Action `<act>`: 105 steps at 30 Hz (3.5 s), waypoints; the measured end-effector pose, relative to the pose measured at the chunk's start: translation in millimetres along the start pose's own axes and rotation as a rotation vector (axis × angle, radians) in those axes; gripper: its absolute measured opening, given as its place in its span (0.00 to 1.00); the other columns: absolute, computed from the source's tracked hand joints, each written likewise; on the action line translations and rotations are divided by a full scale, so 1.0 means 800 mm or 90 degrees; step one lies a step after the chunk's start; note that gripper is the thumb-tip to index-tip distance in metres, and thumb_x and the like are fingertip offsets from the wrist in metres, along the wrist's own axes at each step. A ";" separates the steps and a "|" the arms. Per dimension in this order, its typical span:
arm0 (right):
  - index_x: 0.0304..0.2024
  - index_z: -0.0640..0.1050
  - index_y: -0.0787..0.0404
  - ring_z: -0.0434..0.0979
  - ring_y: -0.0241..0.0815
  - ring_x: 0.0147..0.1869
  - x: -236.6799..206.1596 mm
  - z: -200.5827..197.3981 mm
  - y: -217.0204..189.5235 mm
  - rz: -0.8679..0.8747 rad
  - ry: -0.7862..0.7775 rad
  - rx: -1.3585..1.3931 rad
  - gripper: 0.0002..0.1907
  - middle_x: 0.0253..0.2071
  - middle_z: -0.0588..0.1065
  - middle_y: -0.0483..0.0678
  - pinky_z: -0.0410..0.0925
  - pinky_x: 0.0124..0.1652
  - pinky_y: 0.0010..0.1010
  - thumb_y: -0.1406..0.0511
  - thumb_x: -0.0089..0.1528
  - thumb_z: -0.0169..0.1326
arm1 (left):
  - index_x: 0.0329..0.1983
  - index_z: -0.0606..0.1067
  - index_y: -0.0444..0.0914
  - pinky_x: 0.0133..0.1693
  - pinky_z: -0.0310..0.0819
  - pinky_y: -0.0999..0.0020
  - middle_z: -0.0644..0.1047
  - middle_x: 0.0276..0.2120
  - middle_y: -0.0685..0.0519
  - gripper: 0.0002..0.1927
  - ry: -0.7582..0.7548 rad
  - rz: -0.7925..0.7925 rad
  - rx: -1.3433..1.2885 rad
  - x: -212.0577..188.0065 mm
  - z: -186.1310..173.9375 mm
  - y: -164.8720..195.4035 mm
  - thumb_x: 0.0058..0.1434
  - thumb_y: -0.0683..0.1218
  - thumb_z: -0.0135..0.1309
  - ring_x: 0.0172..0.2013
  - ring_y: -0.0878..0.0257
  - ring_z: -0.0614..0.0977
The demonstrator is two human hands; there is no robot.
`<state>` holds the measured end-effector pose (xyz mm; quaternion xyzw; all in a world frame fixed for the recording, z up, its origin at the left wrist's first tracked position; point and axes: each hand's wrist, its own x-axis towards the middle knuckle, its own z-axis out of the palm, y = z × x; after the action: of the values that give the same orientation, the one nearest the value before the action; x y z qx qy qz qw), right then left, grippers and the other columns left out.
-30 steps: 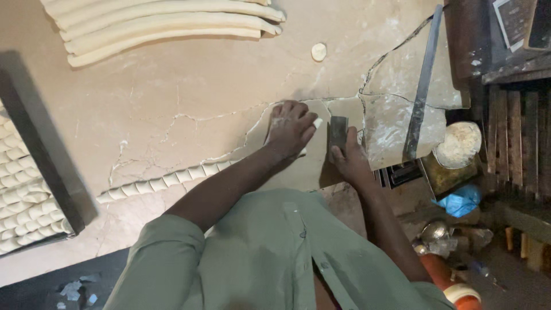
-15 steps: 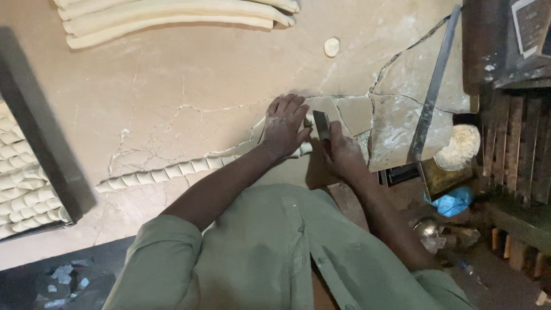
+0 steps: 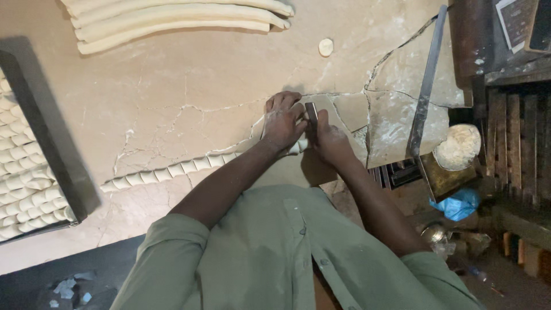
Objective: The person rolls a long rope of dough on the floured table with both hands, then uses a metal dough scraper to cut the rope into small equal pieces. They gather the cut pieces and arrange them in rows in a baking tray, repeating the cycle with additional dough ropes.
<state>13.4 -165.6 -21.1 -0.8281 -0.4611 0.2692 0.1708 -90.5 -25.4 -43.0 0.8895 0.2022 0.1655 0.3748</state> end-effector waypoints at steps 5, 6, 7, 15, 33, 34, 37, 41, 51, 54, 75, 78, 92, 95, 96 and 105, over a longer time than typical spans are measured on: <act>0.58 0.56 0.65 0.76 0.77 0.41 0.010 -0.020 0.022 0.012 -0.086 0.130 0.27 0.34 0.75 0.70 0.67 0.37 0.63 0.64 0.64 0.54 | 0.39 0.80 0.38 0.62 0.58 0.46 0.74 0.56 0.46 0.12 -0.018 -0.013 -0.028 0.000 -0.003 -0.005 0.53 0.46 0.63 0.61 0.47 0.69; 0.58 0.57 0.65 0.76 0.76 0.44 0.007 -0.022 0.035 -0.011 -0.013 0.185 0.26 0.38 0.75 0.70 0.68 0.40 0.61 0.64 0.65 0.54 | 0.39 0.79 0.37 0.61 0.61 0.47 0.74 0.56 0.45 0.11 -0.019 -0.018 -0.050 -0.001 -0.006 -0.012 0.54 0.45 0.62 0.61 0.46 0.69; 0.58 0.59 0.65 0.77 0.76 0.47 0.003 -0.025 0.046 -0.038 0.062 0.238 0.25 0.41 0.75 0.71 0.70 0.43 0.60 0.64 0.65 0.55 | 0.38 0.78 0.36 0.61 0.64 0.49 0.74 0.56 0.44 0.10 -0.014 -0.021 -0.072 -0.002 -0.012 -0.019 0.56 0.44 0.62 0.62 0.46 0.69; 0.45 0.80 0.65 0.83 0.57 0.43 0.007 -0.028 0.036 0.171 0.226 0.004 0.17 0.38 0.81 0.59 0.73 0.46 0.43 0.56 0.70 0.56 | 0.38 0.77 0.36 0.59 0.68 0.48 0.73 0.56 0.43 0.12 -0.021 -0.016 -0.094 0.010 -0.025 -0.022 0.53 0.44 0.63 0.61 0.44 0.69; 0.63 0.75 0.70 0.66 0.67 0.71 0.172 -0.047 0.016 -0.201 0.284 -0.236 0.22 0.67 0.70 0.66 0.61 0.65 0.59 0.64 0.69 0.53 | 0.56 0.76 0.35 0.61 0.66 0.44 0.68 0.63 0.39 0.21 0.084 -0.098 0.139 -0.065 -0.180 -0.190 0.60 0.40 0.63 0.64 0.41 0.69; 0.64 0.73 0.71 0.64 0.67 0.73 0.165 -0.045 0.015 -0.200 0.271 -0.267 0.24 0.68 0.68 0.66 0.59 0.64 0.63 0.63 0.69 0.52 | 0.57 0.76 0.36 0.61 0.66 0.44 0.68 0.63 0.40 0.22 0.106 -0.124 0.152 -0.082 -0.194 -0.193 0.59 0.41 0.63 0.64 0.42 0.69; 0.68 0.71 0.72 0.62 0.65 0.77 0.156 -0.050 0.019 -0.211 0.278 -0.319 0.31 0.72 0.66 0.65 0.53 0.66 0.69 0.57 0.69 0.52 | 0.54 0.77 0.36 0.60 0.69 0.46 0.70 0.61 0.40 0.17 0.156 -0.175 0.178 -0.126 -0.243 -0.196 0.61 0.39 0.61 0.61 0.41 0.71; 0.66 0.66 0.63 0.62 0.68 0.75 0.164 -0.059 0.025 -0.216 0.143 -0.425 0.23 0.74 0.64 0.63 0.58 0.60 0.66 0.58 0.74 0.51 | 0.54 0.78 0.36 0.57 0.71 0.46 0.76 0.55 0.40 0.14 0.145 -0.289 0.220 -0.195 -0.323 -0.203 0.64 0.40 0.58 0.56 0.40 0.75; 0.79 0.56 0.70 0.43 0.67 0.85 0.039 0.133 -0.175 -0.322 0.142 -0.272 0.38 0.81 0.45 0.67 0.44 0.75 0.63 0.52 0.75 0.44 | 0.78 0.51 0.59 0.63 0.37 0.18 0.49 0.74 0.38 0.39 -0.075 -0.464 0.361 -0.367 -0.322 -0.187 0.67 0.66 0.48 0.71 0.27 0.47; 0.74 0.64 0.51 0.49 0.63 0.81 -0.031 0.194 -0.247 -0.364 0.087 -0.242 0.35 0.78 0.51 0.59 0.40 0.69 0.68 0.48 0.67 0.48 | 0.76 0.57 0.59 0.63 0.26 0.21 0.55 0.73 0.38 0.36 -0.053 -0.331 0.431 -0.384 -0.289 -0.179 0.65 0.66 0.48 0.72 0.33 0.50; 0.66 0.73 0.54 0.63 0.58 0.59 0.082 0.371 -0.719 -0.459 0.164 -0.259 0.25 0.54 0.65 0.54 0.55 0.53 0.57 0.58 0.67 0.57 | 0.66 0.71 0.53 0.60 0.48 0.28 0.67 0.57 0.41 0.23 0.009 -0.249 0.428 -0.499 -0.684 -0.394 0.70 0.62 0.48 0.61 0.42 0.63; 0.70 0.68 0.58 0.62 0.57 0.68 0.086 0.401 -0.748 -0.475 0.071 -0.236 0.30 0.64 0.64 0.54 0.57 0.63 0.57 0.56 0.67 0.56 | 0.75 0.66 0.50 0.66 0.41 0.27 0.66 0.65 0.40 0.30 0.060 -0.236 0.402 -0.558 -0.702 -0.426 0.73 0.63 0.41 0.67 0.39 0.61; 0.71 0.64 0.67 0.55 0.69 0.79 0.021 0.349 -0.511 -0.327 0.114 -0.231 0.35 0.74 0.58 0.66 0.51 0.73 0.58 0.52 0.69 0.50 | 0.79 0.55 0.55 0.69 0.27 0.29 0.48 0.78 0.48 0.36 0.000 -0.298 0.278 -0.497 -0.599 -0.422 0.70 0.67 0.41 0.75 0.35 0.42; 0.71 0.64 0.67 0.57 0.68 0.78 0.001 0.334 -0.494 -0.374 0.172 -0.200 0.34 0.73 0.61 0.66 0.51 0.73 0.59 0.53 0.70 0.51 | 0.79 0.55 0.54 0.68 0.27 0.26 0.47 0.79 0.47 0.36 -0.053 -0.313 0.324 -0.494 -0.605 -0.416 0.69 0.64 0.42 0.75 0.34 0.42; 0.71 0.64 0.66 0.57 0.68 0.78 0.000 0.331 -0.492 -0.389 0.203 -0.189 0.33 0.73 0.62 0.66 0.52 0.73 0.59 0.53 0.71 0.51 | 0.79 0.55 0.54 0.67 0.26 0.25 0.47 0.79 0.47 0.36 -0.067 -0.319 0.353 -0.483 -0.602 -0.413 0.68 0.63 0.42 0.75 0.34 0.42; 0.49 0.77 0.60 0.69 0.58 0.72 -0.016 0.231 -0.386 -0.378 0.122 -0.055 0.14 0.65 0.72 0.58 0.61 0.69 0.52 0.60 0.66 0.51 | 0.81 0.53 0.44 0.70 0.27 0.26 0.43 0.78 0.38 0.39 -0.074 -0.118 0.306 -0.303 -0.357 -0.244 0.71 0.60 0.48 0.77 0.39 0.41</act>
<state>-311.1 -10.3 -0.4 -0.6851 -0.6758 0.1081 0.2494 -473.2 153.0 -31.3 0.9387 0.2945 0.0260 0.1773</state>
